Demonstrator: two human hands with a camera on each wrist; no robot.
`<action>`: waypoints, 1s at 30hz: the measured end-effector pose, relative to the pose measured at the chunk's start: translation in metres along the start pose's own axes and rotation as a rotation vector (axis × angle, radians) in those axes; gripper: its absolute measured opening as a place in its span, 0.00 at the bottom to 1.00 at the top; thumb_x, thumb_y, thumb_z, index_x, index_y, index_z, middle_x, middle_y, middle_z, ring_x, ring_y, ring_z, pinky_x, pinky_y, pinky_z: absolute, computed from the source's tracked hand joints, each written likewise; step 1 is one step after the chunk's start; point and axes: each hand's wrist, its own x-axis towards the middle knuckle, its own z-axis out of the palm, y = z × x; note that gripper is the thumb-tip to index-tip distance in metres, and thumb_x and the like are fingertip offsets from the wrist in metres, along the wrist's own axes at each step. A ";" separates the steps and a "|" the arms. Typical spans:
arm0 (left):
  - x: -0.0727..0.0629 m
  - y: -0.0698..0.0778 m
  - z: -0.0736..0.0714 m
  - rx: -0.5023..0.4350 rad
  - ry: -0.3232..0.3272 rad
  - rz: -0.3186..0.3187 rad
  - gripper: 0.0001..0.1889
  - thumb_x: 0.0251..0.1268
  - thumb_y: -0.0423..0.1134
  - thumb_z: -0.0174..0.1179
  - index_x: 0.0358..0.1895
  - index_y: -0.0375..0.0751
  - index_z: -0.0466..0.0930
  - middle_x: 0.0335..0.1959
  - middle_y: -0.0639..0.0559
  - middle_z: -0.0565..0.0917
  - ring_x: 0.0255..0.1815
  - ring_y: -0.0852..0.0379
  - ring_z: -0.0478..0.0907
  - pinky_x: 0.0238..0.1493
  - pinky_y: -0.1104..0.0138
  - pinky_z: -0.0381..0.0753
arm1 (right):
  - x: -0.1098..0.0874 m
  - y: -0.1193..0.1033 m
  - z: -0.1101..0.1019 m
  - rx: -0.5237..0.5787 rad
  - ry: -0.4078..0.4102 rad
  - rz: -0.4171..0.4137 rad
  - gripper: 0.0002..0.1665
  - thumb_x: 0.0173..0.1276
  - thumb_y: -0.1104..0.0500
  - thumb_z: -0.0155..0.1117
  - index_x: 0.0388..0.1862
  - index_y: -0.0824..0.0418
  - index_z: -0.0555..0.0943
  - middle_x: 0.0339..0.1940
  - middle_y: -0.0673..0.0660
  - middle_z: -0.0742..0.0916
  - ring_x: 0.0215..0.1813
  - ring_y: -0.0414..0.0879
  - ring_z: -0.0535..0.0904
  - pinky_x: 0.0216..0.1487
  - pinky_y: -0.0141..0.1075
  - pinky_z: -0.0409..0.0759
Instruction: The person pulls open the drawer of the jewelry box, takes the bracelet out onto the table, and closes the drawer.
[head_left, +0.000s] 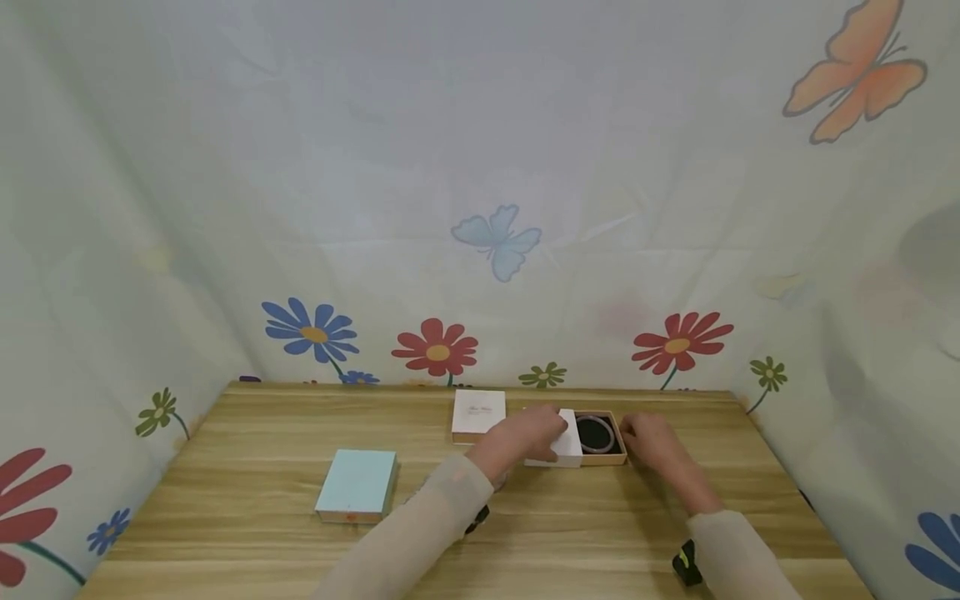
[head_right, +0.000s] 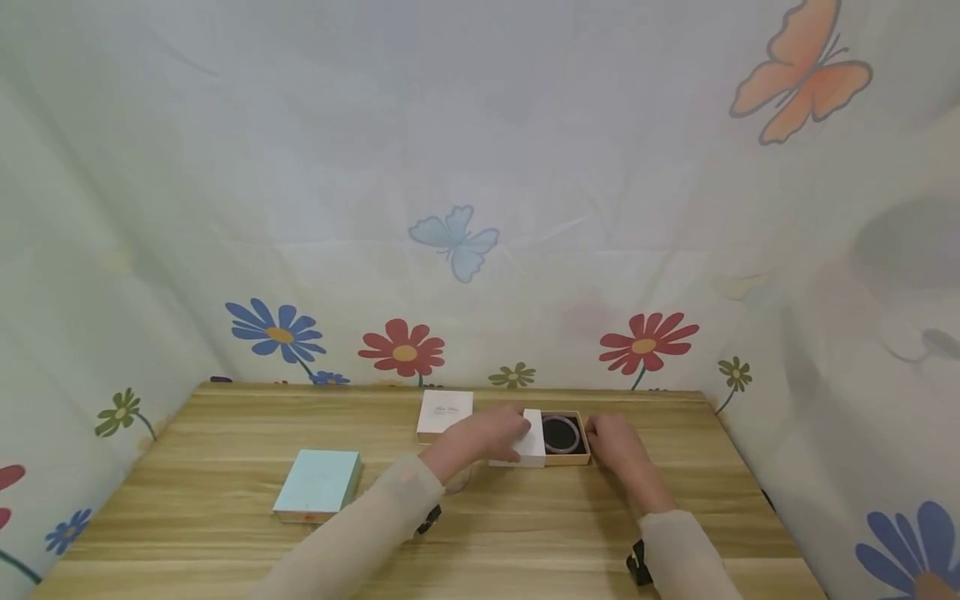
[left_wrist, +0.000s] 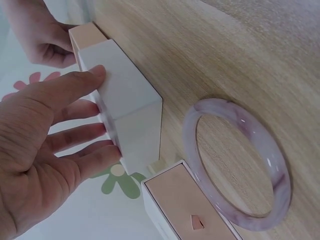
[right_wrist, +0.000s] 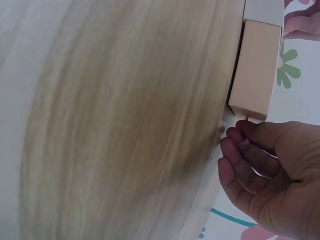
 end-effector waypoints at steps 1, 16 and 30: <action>0.000 0.000 0.000 0.000 0.000 -0.003 0.20 0.62 0.51 0.73 0.53 0.47 0.84 0.51 0.53 0.80 0.45 0.62 0.77 0.46 0.71 0.78 | 0.000 0.000 0.000 0.002 0.004 -0.005 0.05 0.66 0.68 0.68 0.30 0.65 0.86 0.28 0.56 0.87 0.32 0.48 0.80 0.39 0.48 0.82; 0.000 0.001 0.001 0.001 0.002 -0.006 0.20 0.62 0.51 0.72 0.53 0.47 0.84 0.51 0.53 0.80 0.45 0.62 0.77 0.47 0.71 0.78 | -0.003 0.002 -0.001 -0.001 0.018 -0.050 0.05 0.64 0.69 0.69 0.28 0.65 0.85 0.27 0.55 0.86 0.32 0.47 0.79 0.37 0.47 0.81; 0.001 0.000 0.002 -0.012 -0.015 -0.007 0.21 0.64 0.51 0.71 0.56 0.46 0.84 0.55 0.51 0.80 0.47 0.60 0.78 0.48 0.70 0.78 | -0.002 -0.003 -0.005 -0.005 -0.019 0.011 0.05 0.67 0.68 0.67 0.31 0.66 0.85 0.28 0.56 0.86 0.31 0.47 0.78 0.37 0.46 0.81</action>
